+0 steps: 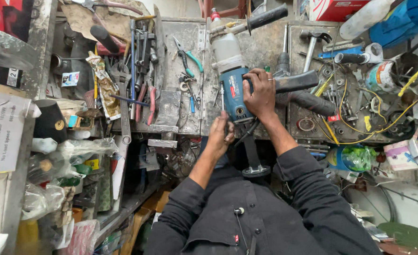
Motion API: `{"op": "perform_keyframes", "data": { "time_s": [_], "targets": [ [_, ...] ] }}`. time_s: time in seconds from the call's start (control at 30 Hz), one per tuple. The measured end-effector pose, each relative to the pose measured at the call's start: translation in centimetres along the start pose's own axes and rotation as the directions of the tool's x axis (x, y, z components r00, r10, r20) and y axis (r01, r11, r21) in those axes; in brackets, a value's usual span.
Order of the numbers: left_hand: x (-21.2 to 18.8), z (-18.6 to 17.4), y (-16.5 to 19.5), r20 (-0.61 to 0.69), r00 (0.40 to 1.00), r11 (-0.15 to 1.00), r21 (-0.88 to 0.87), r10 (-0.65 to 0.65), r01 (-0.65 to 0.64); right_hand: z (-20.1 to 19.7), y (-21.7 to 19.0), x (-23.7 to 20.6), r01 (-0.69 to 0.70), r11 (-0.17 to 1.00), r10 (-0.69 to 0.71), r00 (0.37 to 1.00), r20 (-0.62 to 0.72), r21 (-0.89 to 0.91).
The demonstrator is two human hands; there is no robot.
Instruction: The person works on a rotary hammer drill placed on a cluttered workbench. They use a screwdriver to unscrew and remove a side component, manipulate small parts and the drill's housing by hand, reposition the drill, and continue loosening and adjusting parts of the tool throughout the clip.
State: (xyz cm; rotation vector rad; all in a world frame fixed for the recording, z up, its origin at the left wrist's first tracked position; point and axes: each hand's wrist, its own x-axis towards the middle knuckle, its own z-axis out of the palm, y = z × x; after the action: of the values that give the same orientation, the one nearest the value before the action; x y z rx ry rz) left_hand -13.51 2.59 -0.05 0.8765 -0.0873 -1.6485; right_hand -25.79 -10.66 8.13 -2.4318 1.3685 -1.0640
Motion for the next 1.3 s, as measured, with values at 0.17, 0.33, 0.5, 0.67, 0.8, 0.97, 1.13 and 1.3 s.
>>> {"op": "perform_keyframes", "data": {
  "time_s": [0.17, 0.33, 0.5, 0.67, 0.8, 0.97, 1.13, 1.3],
  "targets": [
    [1.4, -0.7, -2.4, -0.187, 0.939, 0.923, 0.315, 0.288, -0.220, 0.1, 0.1, 0.0, 0.011, 1.000, -0.011, 1.000, -0.017, 0.005],
    [2.1, -2.2, -1.1, -0.233, 0.971, 0.988, 0.153, 0.048, -0.012, 0.3, 0.1, -0.1, -0.003, 1.000, 0.003, 1.000, -0.009, -0.005],
    [1.7, -1.8, -0.5, -0.159, 0.986, 0.998, -0.035, 0.049, -0.055, 0.5, 0.5, -0.4, -0.013, 1.000, 0.013, 1.000, -0.012, 0.014],
    [1.9, -1.6, -1.0, -0.186, 0.954, 0.951, 0.250, 0.233, -0.183, 0.5, 1.7, -0.6, -0.021, 0.999, 0.023, 0.999, -0.035, 0.046],
    [2.3, -1.7, 0.0, -0.165, 0.986, 0.983, 0.180, -0.004, 0.035, 0.5, 2.5, -0.7, -0.036, 0.997, 0.039, 0.998, -0.043, 0.064],
    [2.1, -0.2, -0.9, -0.136, 0.990, 0.999, 0.003, 0.037, -0.037, 0.7, 2.9, -0.7, -0.034, 0.997, 0.037, 0.998, -0.043, 0.070],
    [2.0, 0.6, -2.5, -0.164, 0.969, 0.971, 0.185, 0.185, -0.154, 0.6, 2.8, -0.7, -0.029, 0.997, 0.032, 0.998, -0.049, 0.066],
    [2.5, 0.9, -2.0, -0.143, 0.990, 0.998, 0.063, -0.019, 0.029, 0.4, 2.6, -0.7, -0.044, 0.997, 0.047, 0.998, -0.043, 0.070]
  ]
}}
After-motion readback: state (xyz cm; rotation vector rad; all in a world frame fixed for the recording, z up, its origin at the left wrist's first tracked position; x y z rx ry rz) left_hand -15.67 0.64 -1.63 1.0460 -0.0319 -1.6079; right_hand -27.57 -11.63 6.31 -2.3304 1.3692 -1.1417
